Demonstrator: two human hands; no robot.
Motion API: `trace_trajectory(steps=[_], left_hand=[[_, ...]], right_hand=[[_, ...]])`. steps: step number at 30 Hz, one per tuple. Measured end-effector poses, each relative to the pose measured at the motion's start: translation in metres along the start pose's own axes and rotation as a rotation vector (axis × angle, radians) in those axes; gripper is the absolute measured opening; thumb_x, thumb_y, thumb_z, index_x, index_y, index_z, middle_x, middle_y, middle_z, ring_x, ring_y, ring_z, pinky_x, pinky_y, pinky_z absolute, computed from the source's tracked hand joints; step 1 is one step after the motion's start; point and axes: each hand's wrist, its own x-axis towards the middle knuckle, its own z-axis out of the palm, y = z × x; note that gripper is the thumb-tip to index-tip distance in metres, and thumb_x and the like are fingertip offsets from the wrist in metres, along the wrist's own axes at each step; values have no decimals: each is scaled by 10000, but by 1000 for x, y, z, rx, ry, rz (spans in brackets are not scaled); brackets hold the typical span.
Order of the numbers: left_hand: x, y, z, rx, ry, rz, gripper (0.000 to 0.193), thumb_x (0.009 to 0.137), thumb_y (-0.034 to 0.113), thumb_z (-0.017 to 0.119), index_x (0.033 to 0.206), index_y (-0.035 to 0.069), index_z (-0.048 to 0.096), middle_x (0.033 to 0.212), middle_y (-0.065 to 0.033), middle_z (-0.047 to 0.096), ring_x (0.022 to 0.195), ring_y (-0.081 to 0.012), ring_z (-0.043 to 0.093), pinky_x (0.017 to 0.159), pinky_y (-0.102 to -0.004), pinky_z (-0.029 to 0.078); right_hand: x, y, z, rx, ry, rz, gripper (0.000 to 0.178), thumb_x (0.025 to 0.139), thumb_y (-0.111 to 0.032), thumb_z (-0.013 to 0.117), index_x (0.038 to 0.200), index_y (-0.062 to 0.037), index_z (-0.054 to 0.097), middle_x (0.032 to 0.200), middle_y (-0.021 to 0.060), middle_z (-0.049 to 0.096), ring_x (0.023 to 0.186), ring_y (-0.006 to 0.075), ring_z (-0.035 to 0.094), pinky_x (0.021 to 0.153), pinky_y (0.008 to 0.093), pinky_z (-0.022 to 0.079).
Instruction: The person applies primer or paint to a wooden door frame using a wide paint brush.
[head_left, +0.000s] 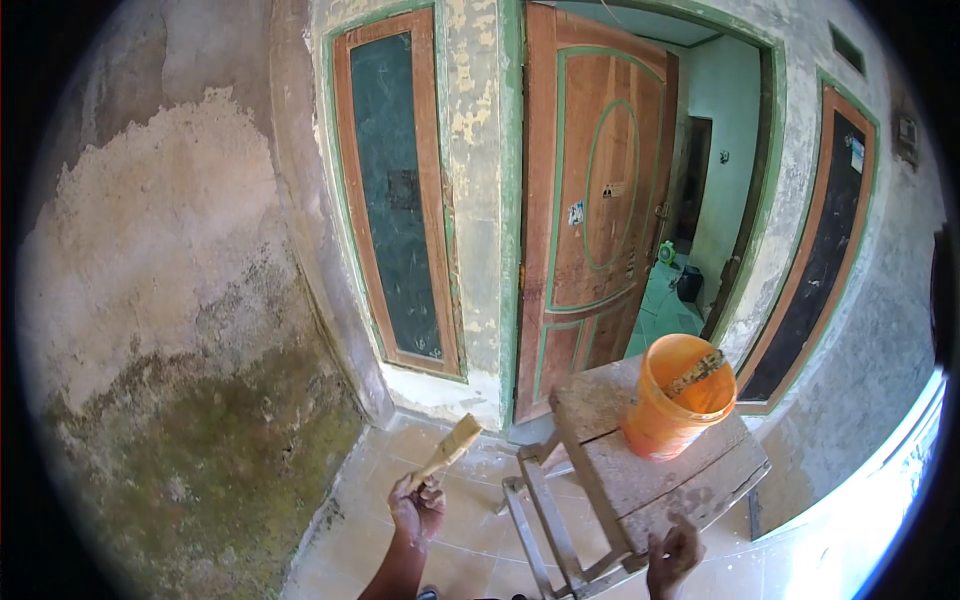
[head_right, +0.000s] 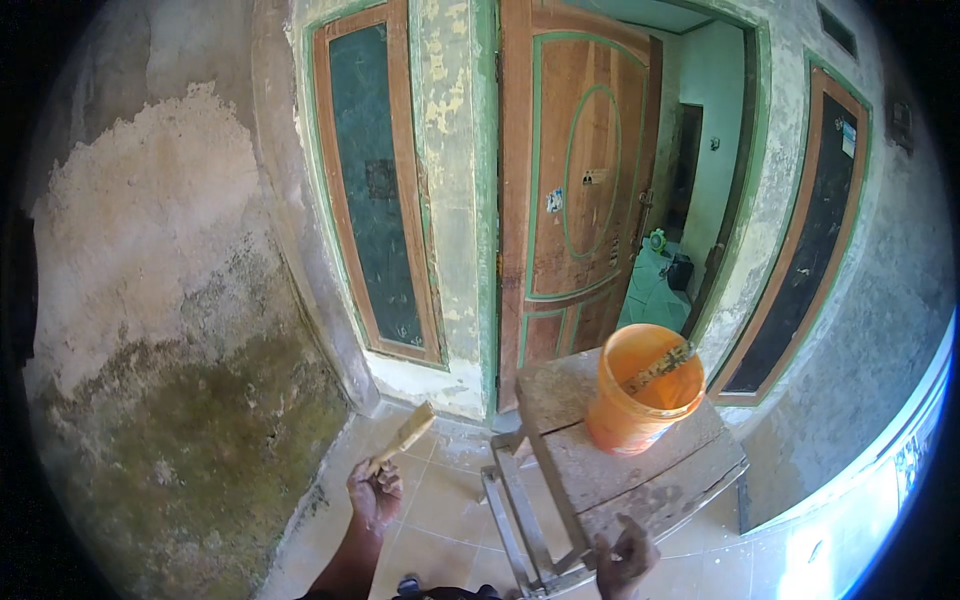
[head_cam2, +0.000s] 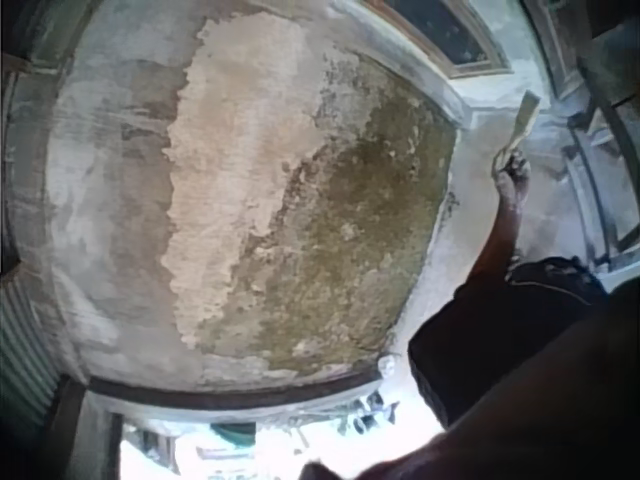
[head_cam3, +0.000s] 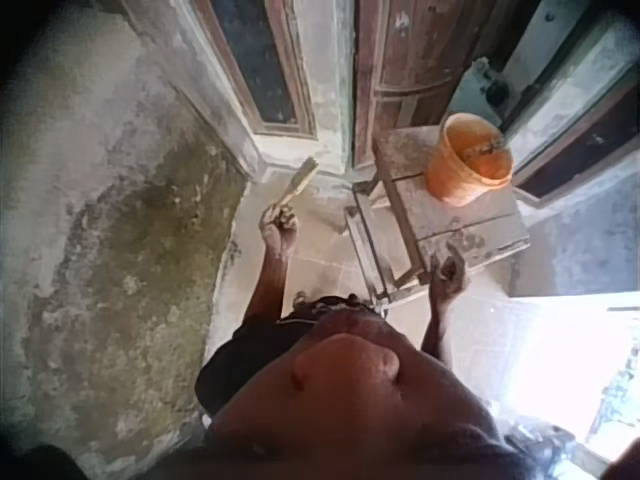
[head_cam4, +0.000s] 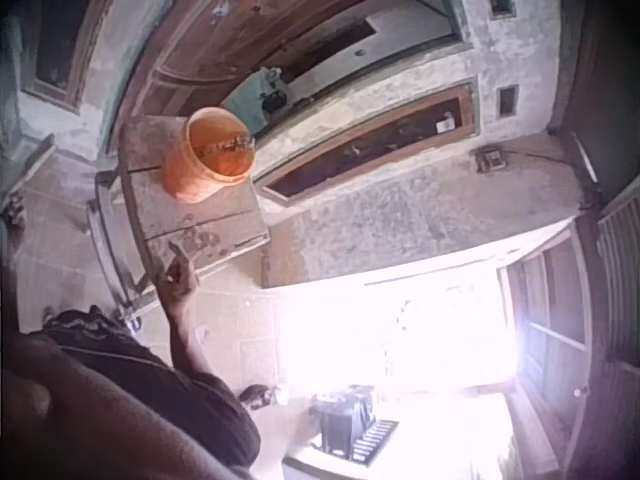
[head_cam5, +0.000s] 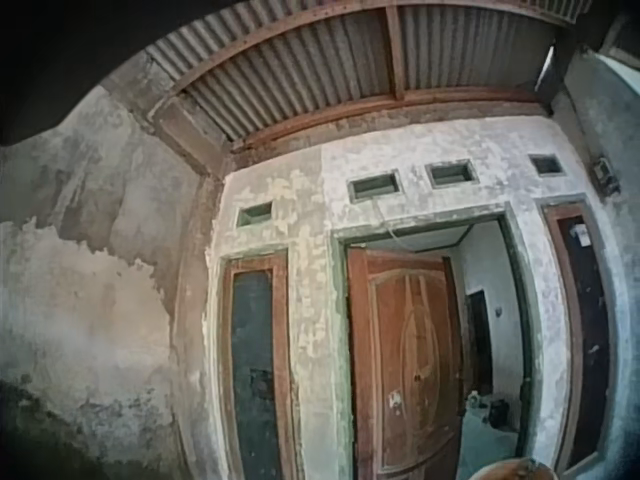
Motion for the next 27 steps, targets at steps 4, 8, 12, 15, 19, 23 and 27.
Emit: trace_trajectory(steps=[4,8,12,15,19,23,27], left_hand=[[-2,39,-4,45,-13,58,214,885,226,474,889,26,549,719,-73,539,579,-125,469,498,-239,389],[-12,88,-6,193,4,247,230,887,272,509,929,51,556,724,-68,536,592,-123,464,535,-251,386],[-19,139,-26,455,-14,381,222,878,291,530,920,76,500,738,-58,504,628,-137,454,566,-269,364],[-28,172,-31,612,-83,424,214,858,248,530,901,45,476,742,-60,484,644,-139,447,575,-260,366],[-24,206,-63,790,-69,536,174,808,155,557,877,6,499,740,-61,487,612,-132,452,530,-249,363],[-22,211,-44,796,9,473,155,769,70,583,877,-30,534,752,-72,522,616,-131,490,519,-252,385],[11,221,-50,1114,-239,597,237,779,108,602,955,-45,560,824,-103,558,693,-166,532,603,-271,431]], right_hand=[[-33,-83,84,124,-379,90,449,670,-127,765,1080,-28,611,552,7,408,458,103,396,446,254,352],[-64,-126,203,214,-659,110,506,764,-205,718,1235,-142,542,721,36,544,523,141,490,495,291,447],[-82,-167,289,179,-797,-154,618,814,-231,649,1366,-256,375,881,78,592,599,234,586,561,336,515],[-99,-192,334,156,-771,-242,570,815,-222,643,1335,-249,410,957,79,591,678,246,615,577,340,526],[-119,-214,385,231,-721,-359,498,792,-162,665,1263,-211,511,974,83,586,768,243,631,585,335,528],[-122,-223,412,322,-720,-287,467,796,-174,650,1241,-229,521,1023,67,566,739,239,627,607,353,540],[-117,-222,438,257,-536,-194,425,718,-85,679,1131,-139,593,943,80,550,744,212,597,609,334,510]])
